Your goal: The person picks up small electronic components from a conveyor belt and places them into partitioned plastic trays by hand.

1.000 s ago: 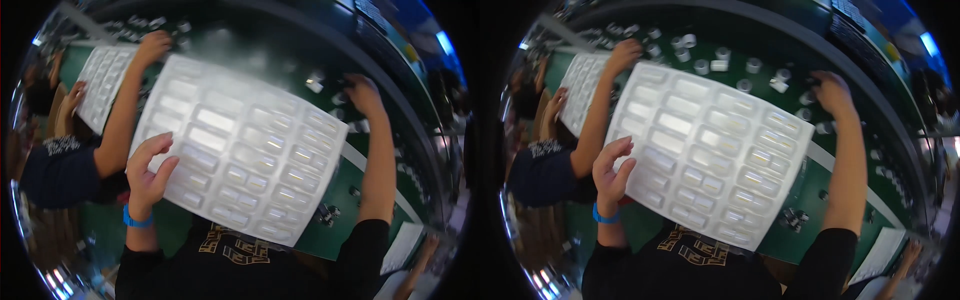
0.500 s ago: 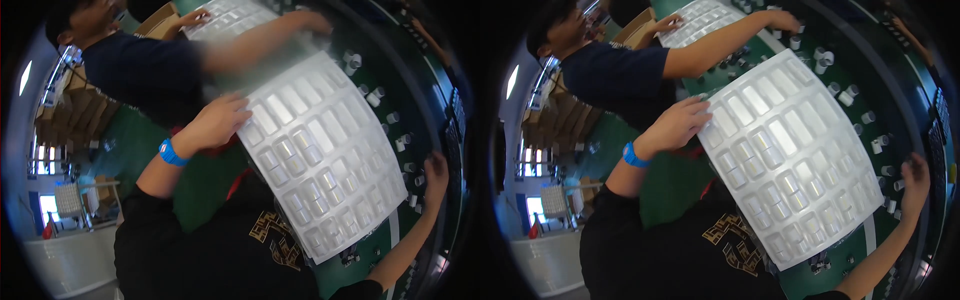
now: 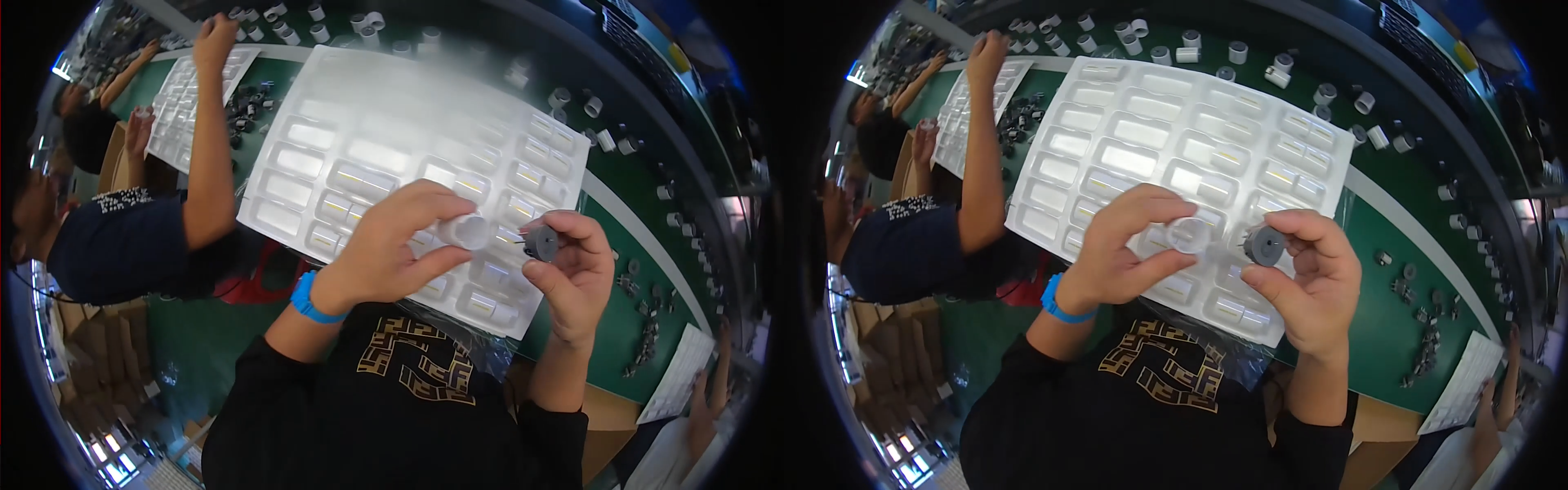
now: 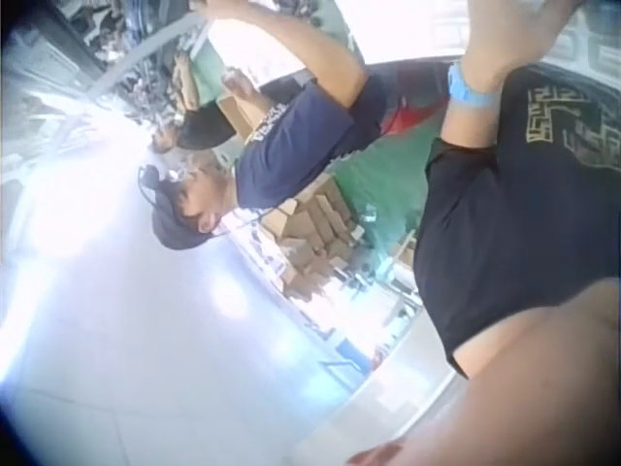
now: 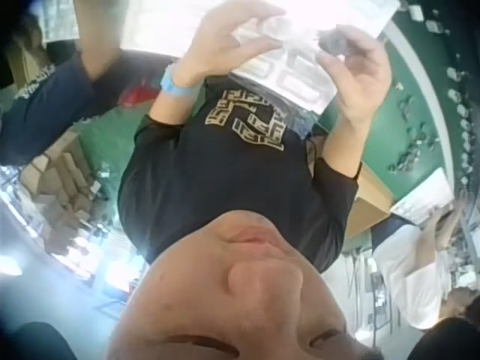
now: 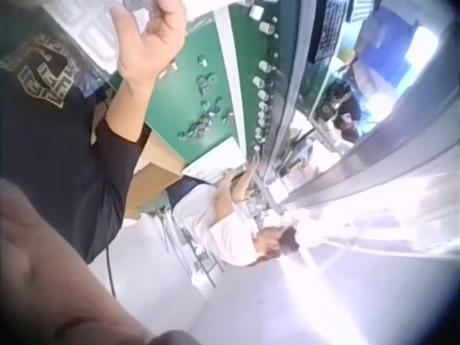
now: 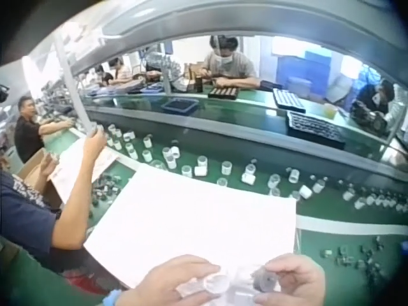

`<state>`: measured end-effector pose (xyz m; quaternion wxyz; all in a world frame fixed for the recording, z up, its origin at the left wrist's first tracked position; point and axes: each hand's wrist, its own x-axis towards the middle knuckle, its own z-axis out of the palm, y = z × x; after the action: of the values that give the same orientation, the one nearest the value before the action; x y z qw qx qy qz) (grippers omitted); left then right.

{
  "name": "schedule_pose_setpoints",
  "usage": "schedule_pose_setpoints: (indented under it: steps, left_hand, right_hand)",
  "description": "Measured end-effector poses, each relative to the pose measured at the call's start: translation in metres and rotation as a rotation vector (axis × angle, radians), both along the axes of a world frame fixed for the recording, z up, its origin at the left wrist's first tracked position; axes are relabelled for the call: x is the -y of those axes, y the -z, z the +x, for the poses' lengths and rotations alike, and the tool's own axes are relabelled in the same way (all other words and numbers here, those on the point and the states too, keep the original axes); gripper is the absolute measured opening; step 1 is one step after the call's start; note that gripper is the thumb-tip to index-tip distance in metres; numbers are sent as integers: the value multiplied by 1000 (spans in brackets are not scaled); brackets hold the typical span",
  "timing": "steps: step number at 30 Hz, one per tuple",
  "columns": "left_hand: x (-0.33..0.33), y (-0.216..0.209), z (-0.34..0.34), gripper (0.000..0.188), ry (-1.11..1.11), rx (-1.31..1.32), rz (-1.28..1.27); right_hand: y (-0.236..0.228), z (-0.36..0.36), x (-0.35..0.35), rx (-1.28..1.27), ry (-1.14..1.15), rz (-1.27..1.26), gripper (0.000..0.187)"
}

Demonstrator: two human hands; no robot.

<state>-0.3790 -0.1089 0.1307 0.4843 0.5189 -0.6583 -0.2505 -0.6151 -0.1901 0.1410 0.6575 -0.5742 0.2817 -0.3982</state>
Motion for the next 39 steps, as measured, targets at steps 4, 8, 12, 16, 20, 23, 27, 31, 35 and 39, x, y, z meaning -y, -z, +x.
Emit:
schedule_pose_setpoints:
  steps: [4,8,12,16,20,23,27,31,35,39]
  left_hand:
    - [10,5,-25,47,100,-59,-13]
    - [2,9,-31,48,95,-4,-18]
    - [-7,13,-36,50,29,-14,-17]
    - [-10,15,-34,50,-24,13,-34]
    - [-9,14,-28,50,-44,39,-27]
    - [-9,12,-30,49,-26,53,9]
    - [-8,12,-32,49,6,39,60]
    - [-8,11,-28,50,69,20,102]
    - [-6,15,-23,48,127,-17,127]
    - [-6,4,-23,46,114,-6,123]
  right_hand:
    - [2,-4,-14,39,58,47,50]
    - [12,-9,-18,-133,129,-278,49]
    - [15,-3,-15,-220,114,-636,46]
    - [11,-3,-19,-337,25,-669,49]
    - [10,1,-22,-330,45,-384,39]
    - [17,-3,-21,-288,30,-447,39]
    - [12,7,-28,-174,200,-304,42]
    - [7,-2,-24,-261,85,-212,40]
    - [4,-2,-13,-414,-69,-465,40]
    - [0,-1,-17,-466,6,-487,41]
